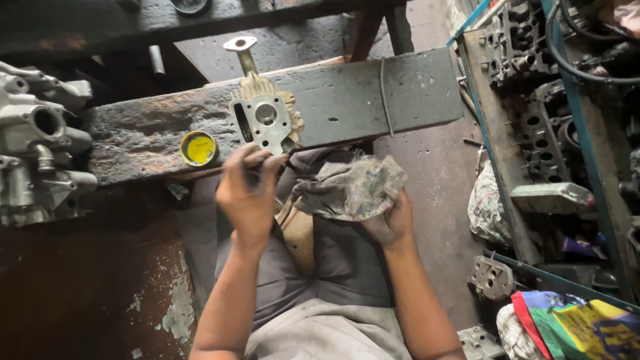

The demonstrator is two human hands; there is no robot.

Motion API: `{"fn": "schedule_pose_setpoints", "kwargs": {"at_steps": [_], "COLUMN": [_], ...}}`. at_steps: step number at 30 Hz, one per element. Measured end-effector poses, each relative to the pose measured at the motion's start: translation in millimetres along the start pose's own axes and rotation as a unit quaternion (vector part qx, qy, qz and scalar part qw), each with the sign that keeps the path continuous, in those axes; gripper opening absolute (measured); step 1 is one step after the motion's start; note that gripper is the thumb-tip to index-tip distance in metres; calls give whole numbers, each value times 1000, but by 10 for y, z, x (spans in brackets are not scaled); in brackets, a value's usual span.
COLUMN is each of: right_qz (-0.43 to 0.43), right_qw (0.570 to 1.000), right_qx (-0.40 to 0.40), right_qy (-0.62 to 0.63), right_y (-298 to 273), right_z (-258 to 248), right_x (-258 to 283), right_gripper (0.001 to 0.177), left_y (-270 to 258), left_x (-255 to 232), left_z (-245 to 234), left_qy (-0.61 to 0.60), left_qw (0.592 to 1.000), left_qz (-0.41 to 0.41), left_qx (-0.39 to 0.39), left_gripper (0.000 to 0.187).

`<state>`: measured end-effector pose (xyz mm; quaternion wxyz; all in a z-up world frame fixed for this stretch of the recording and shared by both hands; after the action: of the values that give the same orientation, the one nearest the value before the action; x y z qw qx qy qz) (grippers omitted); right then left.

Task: The person cleans a metallic engine part using a rag and a yellow lubricant from a small tin. They wipe the part repeatedly, then handle a small bolt, wiping it with the rag before placing it on the bench.

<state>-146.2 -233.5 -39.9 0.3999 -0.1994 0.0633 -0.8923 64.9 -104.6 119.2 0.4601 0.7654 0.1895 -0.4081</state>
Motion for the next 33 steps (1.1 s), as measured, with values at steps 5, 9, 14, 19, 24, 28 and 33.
{"fn": "schedule_pose_setpoints", "kwargs": {"at_steps": [5, 9, 14, 19, 24, 28, 33], "right_qz": [-25, -42, -62, -148, -123, -84, 5], "right_qw": [998, 998, 993, 981, 991, 992, 991], "right_qx": [20, 31, -36, 46, 30, 36, 122], "right_qy": [-62, -47, -92, -114, -46, -81, -59], "right_y": [-4, 19, 6, 3, 62, 115, 102], "right_z": [18, 85, -68, -145, -440, -362, 119], "right_x": [0, -17, 142, 583, 625, 270, -216], "right_gripper": [50, 46, 50, 52, 46, 51, 56], "left_y": [95, 105, 36, 2, 1, -36, -90], "left_x": [169, 207, 454, 737, 875, 720, 485], "left_z": [-686, -967, -1204, -1740, -2174, -2054, -1346], "left_qy": [-22, 63, 72, 94, 84, 43, -149], "left_qw": [995, 995, 992, 979, 968, 973, 967], "left_qz": [-42, -11, -39, -40, -45, -53, -165], "left_qx": [-83, -82, -94, -177, -232, -220, -121], "left_gripper": [35, 32, 28, 26, 27, 22, 14]}}
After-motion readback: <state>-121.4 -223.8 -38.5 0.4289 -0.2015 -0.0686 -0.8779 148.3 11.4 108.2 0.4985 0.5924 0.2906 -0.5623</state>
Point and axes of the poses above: each hand's wrist, its own y-axis towards the middle knuckle, its own z-axis out of the palm, x = y × z, the point moved 10 cm from there along y, towards the middle knuckle, and after that the axes turned 8 degrees about -y, right-handed, at the moved point
